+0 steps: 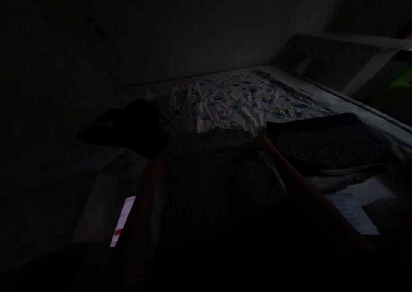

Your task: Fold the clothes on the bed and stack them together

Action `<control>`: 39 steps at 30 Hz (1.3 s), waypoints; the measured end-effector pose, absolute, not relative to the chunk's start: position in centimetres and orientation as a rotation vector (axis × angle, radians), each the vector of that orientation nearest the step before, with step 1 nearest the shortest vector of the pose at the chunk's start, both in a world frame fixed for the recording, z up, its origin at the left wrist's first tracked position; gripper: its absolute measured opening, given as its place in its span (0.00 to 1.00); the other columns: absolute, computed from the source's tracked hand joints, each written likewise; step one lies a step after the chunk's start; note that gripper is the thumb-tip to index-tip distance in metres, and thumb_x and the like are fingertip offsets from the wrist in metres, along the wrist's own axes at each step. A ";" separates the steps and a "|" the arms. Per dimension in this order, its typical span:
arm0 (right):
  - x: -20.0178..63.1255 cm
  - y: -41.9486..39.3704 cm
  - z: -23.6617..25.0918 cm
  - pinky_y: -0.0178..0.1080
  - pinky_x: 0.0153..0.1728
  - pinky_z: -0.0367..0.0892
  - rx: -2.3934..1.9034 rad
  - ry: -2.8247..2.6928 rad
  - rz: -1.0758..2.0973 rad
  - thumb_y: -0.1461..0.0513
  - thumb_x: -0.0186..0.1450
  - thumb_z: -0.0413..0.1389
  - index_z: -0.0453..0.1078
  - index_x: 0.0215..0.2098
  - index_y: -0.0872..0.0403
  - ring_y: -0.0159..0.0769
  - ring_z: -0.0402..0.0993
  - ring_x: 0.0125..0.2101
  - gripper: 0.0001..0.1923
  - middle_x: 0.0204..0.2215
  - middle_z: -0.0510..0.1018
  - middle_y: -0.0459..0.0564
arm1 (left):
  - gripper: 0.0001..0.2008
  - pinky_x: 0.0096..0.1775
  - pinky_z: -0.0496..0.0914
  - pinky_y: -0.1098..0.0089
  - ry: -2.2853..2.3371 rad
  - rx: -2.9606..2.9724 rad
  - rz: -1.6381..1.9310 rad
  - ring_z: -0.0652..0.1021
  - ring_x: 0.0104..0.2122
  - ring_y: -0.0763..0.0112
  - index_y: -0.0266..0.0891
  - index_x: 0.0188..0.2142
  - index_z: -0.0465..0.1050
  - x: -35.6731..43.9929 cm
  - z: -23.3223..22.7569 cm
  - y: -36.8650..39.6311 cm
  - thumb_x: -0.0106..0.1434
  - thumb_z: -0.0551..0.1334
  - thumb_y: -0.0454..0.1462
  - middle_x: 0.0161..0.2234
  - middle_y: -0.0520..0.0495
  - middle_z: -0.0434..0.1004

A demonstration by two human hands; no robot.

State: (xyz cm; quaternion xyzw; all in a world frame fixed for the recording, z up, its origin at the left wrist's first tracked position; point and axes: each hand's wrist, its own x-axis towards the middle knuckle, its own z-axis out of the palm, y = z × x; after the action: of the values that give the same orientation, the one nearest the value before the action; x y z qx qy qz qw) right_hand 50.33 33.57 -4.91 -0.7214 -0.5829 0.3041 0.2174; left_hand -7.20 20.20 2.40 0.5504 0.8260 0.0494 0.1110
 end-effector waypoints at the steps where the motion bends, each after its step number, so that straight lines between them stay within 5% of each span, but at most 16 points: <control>1: 50.6 33.4 -5.5 0.42 0.52 0.85 -2.046 -1.670 0.802 0.58 0.68 0.76 0.88 0.52 0.57 0.55 0.92 0.51 0.17 0.45 0.93 0.59 | 0.14 0.41 0.76 0.66 2.355 1.629 0.116 0.89 0.44 0.55 0.45 0.51 0.81 -6.7 2.2 20.3 0.71 0.71 0.47 0.44 0.43 0.91; 5: 51.0 33.4 -6.7 0.43 0.57 0.84 -2.050 -1.784 0.717 0.58 0.68 0.75 0.89 0.53 0.57 0.59 0.91 0.57 0.17 0.50 0.93 0.61 | 0.13 0.40 0.77 0.68 1.983 1.769 -0.001 0.88 0.43 0.57 0.45 0.42 0.79 -4.8 1.8 20.3 0.63 0.75 0.46 0.39 0.48 0.90; 14: 51.2 34.9 -6.4 0.37 0.39 0.84 -1.859 -1.603 0.984 0.59 0.71 0.71 0.82 0.66 0.60 0.44 0.91 0.38 0.27 0.41 0.92 0.59 | 0.10 0.46 0.79 0.66 1.921 1.839 -0.085 0.90 0.46 0.54 0.46 0.37 0.81 -5.8 3.5 19.6 0.53 0.72 0.36 0.41 0.49 0.92; 19: 52.0 34.5 -7.3 0.38 0.40 0.85 -1.879 -1.693 0.999 0.61 0.68 0.72 0.86 0.58 0.58 0.47 0.92 0.39 0.21 0.40 0.92 0.58 | 0.08 0.48 0.81 0.63 1.789 1.708 -0.192 0.89 0.42 0.54 0.46 0.30 0.80 -6.3 2.5 19.1 0.47 0.70 0.36 0.35 0.51 0.90; 26: 50.8 34.3 -8.2 0.41 0.52 0.84 -2.054 -1.689 0.789 0.58 0.74 0.70 0.83 0.67 0.59 0.50 0.92 0.51 0.25 0.51 0.93 0.61 | 0.17 0.40 0.78 0.64 1.702 1.658 -0.208 0.86 0.36 0.54 0.46 0.26 0.82 -6.8 1.3 19.5 0.54 0.75 0.55 0.29 0.49 0.87; 28: 50.7 34.3 -8.4 0.40 0.52 0.84 -2.054 -1.680 0.778 0.57 0.76 0.69 0.83 0.68 0.58 0.50 0.92 0.52 0.25 0.52 0.93 0.61 | 0.18 0.42 0.79 0.64 1.837 1.705 -0.154 0.88 0.41 0.52 0.46 0.29 0.84 -6.8 1.3 19.8 0.64 0.70 0.55 0.33 0.46 0.90; 31: 50.8 34.1 -8.6 0.40 0.56 0.83 -2.038 -1.714 0.747 0.59 0.74 0.70 0.84 0.67 0.58 0.51 0.91 0.56 0.24 0.57 0.92 0.63 | 0.17 0.56 0.81 0.61 2.169 1.874 0.133 0.88 0.57 0.50 0.45 0.46 0.89 -6.2 0.9 20.3 0.76 0.61 0.46 0.54 0.40 0.93; 34: 50.8 34.0 -8.6 0.41 0.58 0.82 -2.056 -1.759 0.750 0.63 0.74 0.69 0.83 0.69 0.58 0.53 0.91 0.59 0.25 0.59 0.91 0.64 | 0.25 0.69 0.77 0.57 2.322 1.937 0.395 0.81 0.71 0.50 0.41 0.67 0.84 -5.6 0.4 20.9 0.81 0.54 0.40 0.73 0.35 0.81; 36: 50.8 34.0 -8.5 0.43 0.58 0.83 -2.060 -1.780 0.759 0.62 0.74 0.69 0.82 0.69 0.58 0.55 0.91 0.58 0.26 0.58 0.91 0.65 | 0.27 0.71 0.75 0.56 2.318 1.914 0.404 0.80 0.72 0.50 0.41 0.71 0.81 -5.6 0.1 21.3 0.82 0.52 0.38 0.76 0.35 0.79; 39: 51.0 34.2 -8.3 0.44 0.58 0.84 -2.030 -1.805 0.745 0.57 0.71 0.74 0.84 0.65 0.56 0.55 0.91 0.55 0.26 0.56 0.92 0.63 | 0.22 0.70 0.76 0.55 2.304 1.852 0.270 0.83 0.70 0.49 0.43 0.66 0.85 -6.5 -0.3 21.9 0.81 0.57 0.39 0.70 0.37 0.85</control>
State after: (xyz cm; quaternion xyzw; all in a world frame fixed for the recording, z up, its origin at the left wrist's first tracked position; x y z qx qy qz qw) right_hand 50.98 34.21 -8.26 -0.7111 -0.6325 0.2611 0.1617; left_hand -6.46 21.86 -0.34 0.6216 0.7732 0.0906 0.0866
